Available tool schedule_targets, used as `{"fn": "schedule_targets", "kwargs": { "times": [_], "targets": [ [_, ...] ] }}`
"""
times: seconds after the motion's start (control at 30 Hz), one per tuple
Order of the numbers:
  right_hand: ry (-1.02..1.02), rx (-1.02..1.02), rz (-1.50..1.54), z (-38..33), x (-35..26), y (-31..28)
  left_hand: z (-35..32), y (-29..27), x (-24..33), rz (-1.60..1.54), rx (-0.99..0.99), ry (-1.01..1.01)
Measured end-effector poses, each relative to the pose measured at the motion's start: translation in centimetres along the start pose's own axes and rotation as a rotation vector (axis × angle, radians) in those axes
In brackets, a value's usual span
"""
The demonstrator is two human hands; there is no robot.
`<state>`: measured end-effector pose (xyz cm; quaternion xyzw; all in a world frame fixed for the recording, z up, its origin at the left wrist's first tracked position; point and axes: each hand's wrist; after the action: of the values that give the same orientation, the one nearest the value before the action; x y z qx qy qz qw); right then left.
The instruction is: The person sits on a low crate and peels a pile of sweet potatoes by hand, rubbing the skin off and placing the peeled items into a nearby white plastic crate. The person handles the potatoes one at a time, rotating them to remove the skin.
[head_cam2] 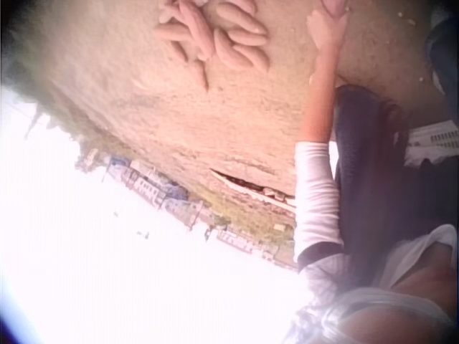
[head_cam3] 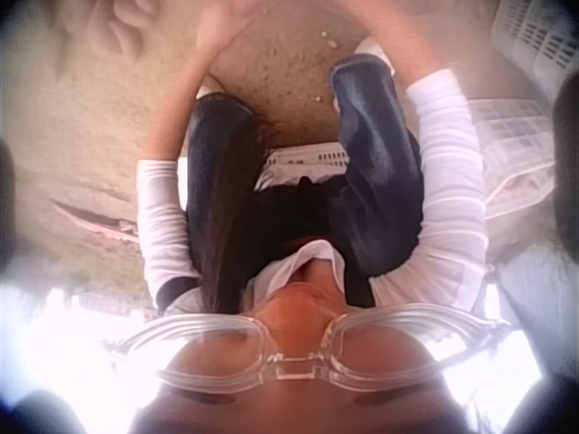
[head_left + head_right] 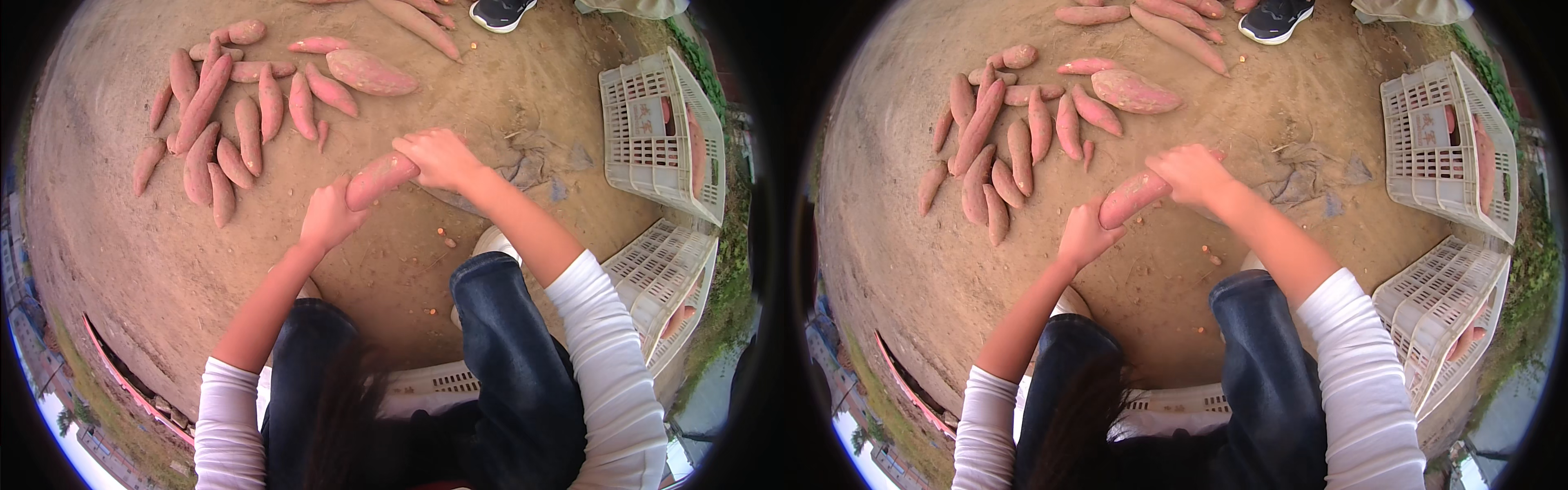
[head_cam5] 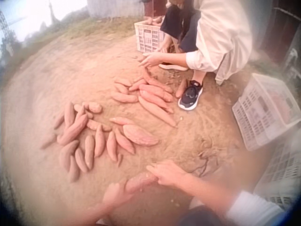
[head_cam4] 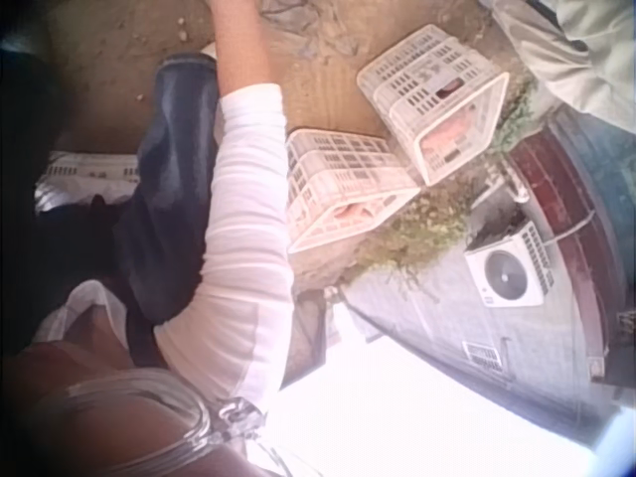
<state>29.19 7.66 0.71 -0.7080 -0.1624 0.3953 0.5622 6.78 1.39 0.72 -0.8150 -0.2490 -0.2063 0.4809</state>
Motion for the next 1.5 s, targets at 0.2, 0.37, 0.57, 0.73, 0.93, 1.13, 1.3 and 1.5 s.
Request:
{"fn": "schedule_targets", "kwargs": {
  "times": [0.2, 0.37, 0.57, 0.73, 0.93, 1.13, 1.3, 1.5],
  "targets": [
    [-0.303, 0.27, -0.198, 1.0, -3.9, 3.5, 0.2, 0.5, 0.7, -0.144, -0.284, -0.16],
    [-0.254, 0.332, -0.235, -0.6, 2.2, 1.1, -0.1, 0.9, 0.5, -0.38, -0.26, -0.173],
    [-0.445, 0.467, -0.193, 1.7, -3.1, 1.8, 0.1, -0.2, 0.9, -0.631, -0.518, -0.369],
    [-0.367, 0.349, -0.315, -1.0, 4.1, 1.1, -0.7, -0.6, 0.2, -0.718, -0.61, -0.424],
    [-0.095, 0.008, -0.098, -2.9, 3.6, 3.0, 0.2, -1.4, -3.1, -0.588, -0.839, -0.433],
    [0.158, -0.251, 0.194, 0.3, -3.3, 1.9, -0.4, 1.2, -1.3, 0.567, 0.127, 0.334],
    [0.224, -0.138, 0.202, 1.6, -5.4, 0.8, 1.7, 0.9, 1.9, 0.442, 0.115, 0.263],
    [0.015, -0.002, 0.03, 1.1, -4.2, 0.8, 4.1, -2.9, 2.8, 0.233, -0.388, 0.138]
  ]
}}
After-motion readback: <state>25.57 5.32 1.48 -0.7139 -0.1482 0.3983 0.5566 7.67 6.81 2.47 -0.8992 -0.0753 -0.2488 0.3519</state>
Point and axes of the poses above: each hand's wrist, its own z-axis towards the middle knuckle, its own y-axis out of the palm, x = y × z, and after that the axes turned 7 degrees about -y, right-handed
